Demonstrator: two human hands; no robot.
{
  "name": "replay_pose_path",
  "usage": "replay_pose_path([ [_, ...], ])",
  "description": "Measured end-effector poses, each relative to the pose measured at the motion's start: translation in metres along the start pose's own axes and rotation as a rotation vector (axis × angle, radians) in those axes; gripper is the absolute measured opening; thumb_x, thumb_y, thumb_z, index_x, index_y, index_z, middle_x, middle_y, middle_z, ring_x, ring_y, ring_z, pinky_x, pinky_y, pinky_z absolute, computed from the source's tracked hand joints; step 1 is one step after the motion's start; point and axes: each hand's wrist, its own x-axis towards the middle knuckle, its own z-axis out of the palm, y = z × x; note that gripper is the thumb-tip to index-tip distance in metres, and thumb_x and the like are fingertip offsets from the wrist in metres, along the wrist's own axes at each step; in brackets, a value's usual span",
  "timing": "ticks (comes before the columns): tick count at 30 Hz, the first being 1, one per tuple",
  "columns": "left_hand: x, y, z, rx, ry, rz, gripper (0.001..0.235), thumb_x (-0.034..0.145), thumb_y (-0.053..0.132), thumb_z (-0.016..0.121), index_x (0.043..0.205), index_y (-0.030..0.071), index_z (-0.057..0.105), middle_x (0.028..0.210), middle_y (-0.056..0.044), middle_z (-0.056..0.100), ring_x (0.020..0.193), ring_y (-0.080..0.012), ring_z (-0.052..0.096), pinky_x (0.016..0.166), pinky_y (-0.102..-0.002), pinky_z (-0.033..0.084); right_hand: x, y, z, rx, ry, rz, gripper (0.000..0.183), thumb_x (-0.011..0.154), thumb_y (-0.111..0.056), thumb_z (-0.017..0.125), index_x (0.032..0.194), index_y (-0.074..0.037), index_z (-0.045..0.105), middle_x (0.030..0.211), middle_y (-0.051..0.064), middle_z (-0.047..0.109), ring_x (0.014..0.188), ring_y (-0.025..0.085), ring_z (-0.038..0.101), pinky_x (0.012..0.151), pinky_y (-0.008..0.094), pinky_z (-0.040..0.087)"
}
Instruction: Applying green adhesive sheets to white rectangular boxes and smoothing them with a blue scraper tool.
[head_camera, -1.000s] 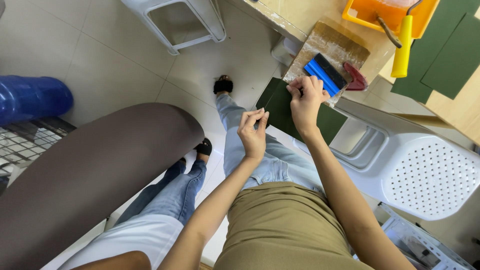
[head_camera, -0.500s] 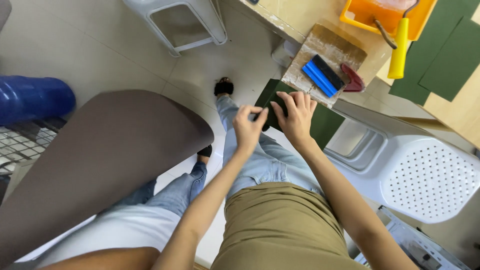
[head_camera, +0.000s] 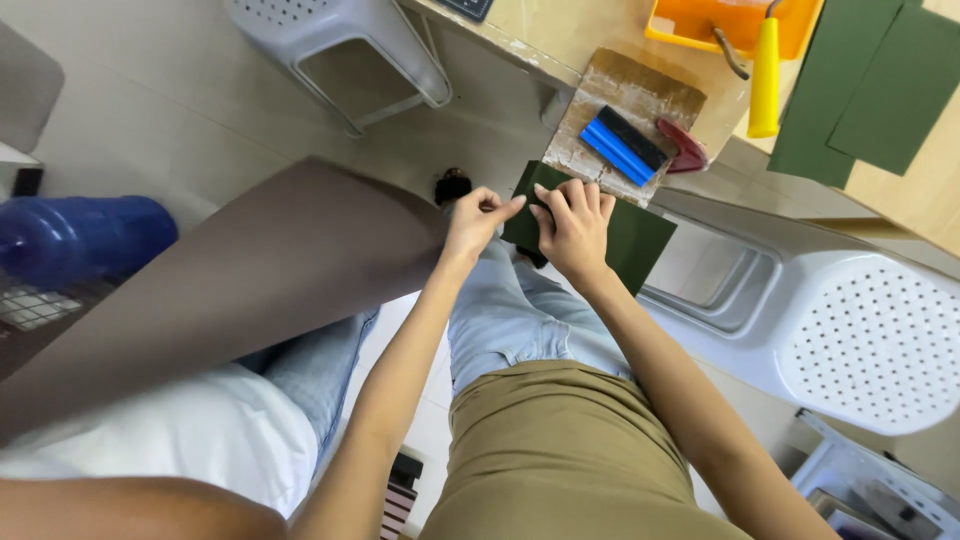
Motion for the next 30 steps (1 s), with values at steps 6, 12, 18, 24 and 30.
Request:
replay_pose_path([
  [6, -0.02, -0.004, -0.008, -0.101, -0.005, -0.092, 0.039, 0.073, 0.032, 0.091, 0.085, 0.013, 0.059, 0.09, -0.004, 0.07, 0.08, -0.0118, 0.067, 0.07, -0.024, 0.05, -0.002, 0.001, 0.003, -0.004, 0.026, -0.009, 0.021, 0.088, -0.029, 0.074, 0.102, -0.015, 0.067, 0.088, 0.002, 0.049, 0.081, 0.024, 0.049, 0.075, 0.037, 0.031],
  [12, -0.048, 0.004, -0.022, -0.155, -0.034, -0.167, 0.038, 0.075, 0.027, 0.09, 0.095, 0.014, 0.061, 0.098, 0.002, 0.067, 0.093, -0.0102, 0.062, 0.081, -0.029, 0.046, -0.005, 0.003, 0.004, -0.016, -0.001, 0.01, 0.021, 0.09, -0.03, 0.074, 0.103, -0.015, 0.068, 0.089, 0.001, 0.049, 0.081, 0.023, 0.048, 0.076, 0.037, 0.031],
  [18, -0.075, 0.046, -0.026, 0.012, -0.055, 0.371, 0.043, 0.101, 0.028, 0.063, 0.142, 0.022, 0.053, 0.142, -0.004, 0.054, 0.13, -0.0259, 0.053, 0.105, -0.047, 0.038, -0.004, 0.001, 0.002, -0.006, -0.016, 0.03, 0.025, 0.086, -0.03, 0.076, 0.105, -0.017, 0.069, 0.09, 0.002, 0.05, 0.085, 0.025, 0.051, 0.077, 0.039, 0.033],
  [24, -0.063, 0.053, -0.012, 0.867, 0.069, 0.922, 0.05, 0.102, 0.044, 0.042, 0.151, 0.032, 0.045, 0.144, 0.003, 0.059, 0.129, -0.0147, 0.057, 0.106, -0.058, 0.028, -0.006, 0.001, 0.004, -0.083, -0.051, 0.037, 0.025, 0.079, -0.029, 0.08, 0.094, -0.018, 0.064, 0.087, 0.001, 0.047, 0.087, 0.026, 0.051, 0.076, 0.039, 0.034],
  [30, -0.056, 0.047, -0.008, 0.851, 0.062, 0.943, 0.056, 0.106, 0.05, 0.036, 0.155, 0.023, 0.039, 0.143, -0.004, 0.06, 0.131, -0.0192, 0.058, 0.106, -0.064, 0.023, -0.013, 0.009, 0.013, -0.109, -0.003, -0.002, 0.026, 0.082, -0.032, 0.08, 0.102, -0.021, 0.067, 0.088, 0.0, 0.047, 0.088, 0.023, 0.05, 0.076, 0.037, 0.033],
])
